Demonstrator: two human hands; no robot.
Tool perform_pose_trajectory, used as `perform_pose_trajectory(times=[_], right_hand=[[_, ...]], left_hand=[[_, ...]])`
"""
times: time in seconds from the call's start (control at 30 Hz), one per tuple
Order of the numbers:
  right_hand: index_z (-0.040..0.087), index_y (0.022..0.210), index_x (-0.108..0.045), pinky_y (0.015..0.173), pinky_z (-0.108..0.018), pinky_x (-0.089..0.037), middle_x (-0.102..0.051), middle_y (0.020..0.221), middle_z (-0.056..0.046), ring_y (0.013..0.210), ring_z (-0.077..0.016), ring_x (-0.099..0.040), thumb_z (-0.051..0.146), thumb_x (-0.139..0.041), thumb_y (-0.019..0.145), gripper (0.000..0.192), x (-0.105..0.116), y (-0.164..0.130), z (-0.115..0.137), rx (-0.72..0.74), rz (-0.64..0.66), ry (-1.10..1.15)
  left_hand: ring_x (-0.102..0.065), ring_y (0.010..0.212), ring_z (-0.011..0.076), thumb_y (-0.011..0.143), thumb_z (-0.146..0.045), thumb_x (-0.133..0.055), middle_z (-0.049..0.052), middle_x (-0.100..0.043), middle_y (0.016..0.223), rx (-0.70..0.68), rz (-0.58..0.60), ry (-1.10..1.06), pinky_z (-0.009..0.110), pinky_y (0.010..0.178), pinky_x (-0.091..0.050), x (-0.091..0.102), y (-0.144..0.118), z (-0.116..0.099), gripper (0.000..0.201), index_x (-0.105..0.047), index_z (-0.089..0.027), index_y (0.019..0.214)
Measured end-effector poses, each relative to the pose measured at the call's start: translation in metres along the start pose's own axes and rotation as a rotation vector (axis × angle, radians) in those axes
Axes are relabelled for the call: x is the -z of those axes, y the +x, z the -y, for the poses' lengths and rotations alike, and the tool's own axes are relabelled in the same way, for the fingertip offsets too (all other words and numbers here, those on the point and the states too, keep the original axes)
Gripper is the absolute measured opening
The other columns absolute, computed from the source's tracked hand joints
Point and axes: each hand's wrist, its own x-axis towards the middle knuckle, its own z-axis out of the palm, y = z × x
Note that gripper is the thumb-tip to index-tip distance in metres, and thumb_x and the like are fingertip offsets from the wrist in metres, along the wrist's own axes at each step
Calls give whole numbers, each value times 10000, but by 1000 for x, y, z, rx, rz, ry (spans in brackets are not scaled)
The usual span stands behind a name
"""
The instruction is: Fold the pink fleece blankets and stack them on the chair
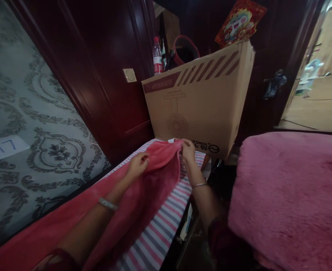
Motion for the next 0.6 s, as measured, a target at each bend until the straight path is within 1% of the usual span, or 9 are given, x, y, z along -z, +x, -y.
perform_pose_trajectory(times=[0.07,0.13,0.23,0.3,0.33,0.4,0.5,0.6], right_hand=[[178,874,-629,508,-233,-404,-584,656,41,528,-111,-481,299,-637,602,297,1,25,9,8,-65,32],[172,872,-628,533,-230,-429,-582,667,41,556,-109,-501,241,-621,615,266,4,47,12,20,-136,44],[164,837,-613,577,-234,-464,-574,672,39,595,-111,-528,179,-596,623,215,12,66,5,36,-232,32],[160,805,-607,614,-248,-486,-574,683,32,621,-117,-544,163,-590,628,178,19,71,-6,46,-270,7],[158,790,-606,637,-257,-496,-577,693,28,638,-121,-553,159,-588,630,160,23,71,-12,53,-282,-9],[156,773,-609,679,-273,-512,-584,713,20,666,-128,-567,159,-579,639,137,30,71,-23,71,-297,-46],[156,796,-621,718,-290,-525,-591,741,13,683,-134,-584,170,-548,666,150,41,68,-35,106,-299,-108],[149,836,-639,740,-309,-529,-608,771,-3,692,-141,-594,178,-527,690,186,52,66,-41,167,-276,-190]], left_hand=[[-665,948,214,840,-163,-557,98,-707,1069,19,-24,32,373,889,-547,13,-32,10,278,-664,-150,1096],[-658,957,218,867,-222,-562,106,-684,1107,26,2,64,385,881,-549,17,-72,14,325,-619,-147,1178],[-621,1098,259,871,-302,-613,126,-638,1222,5,109,125,429,946,-525,11,-133,11,428,-561,-159,1271],[-596,1138,276,861,-317,-648,133,-615,1256,-12,203,166,441,960,-516,3,-161,6,464,-545,-163,1287],[-597,1122,273,868,-300,-641,131,-615,1242,-8,241,187,437,946,-520,0,-170,4,440,-549,-162,1275],[-606,1058,257,900,-233,-580,125,-622,1180,28,282,234,420,908,-527,-6,-178,1,329,-569,-156,1219],[-597,1027,258,888,-156,-550,127,-613,1141,61,304,325,413,884,-520,-10,-176,-1,274,-582,-148,1160],[-587,1014,263,851,-85,-545,127,-614,1120,17,394,410,406,873,-506,-10,-174,-3,260,-599,-144,1099]])
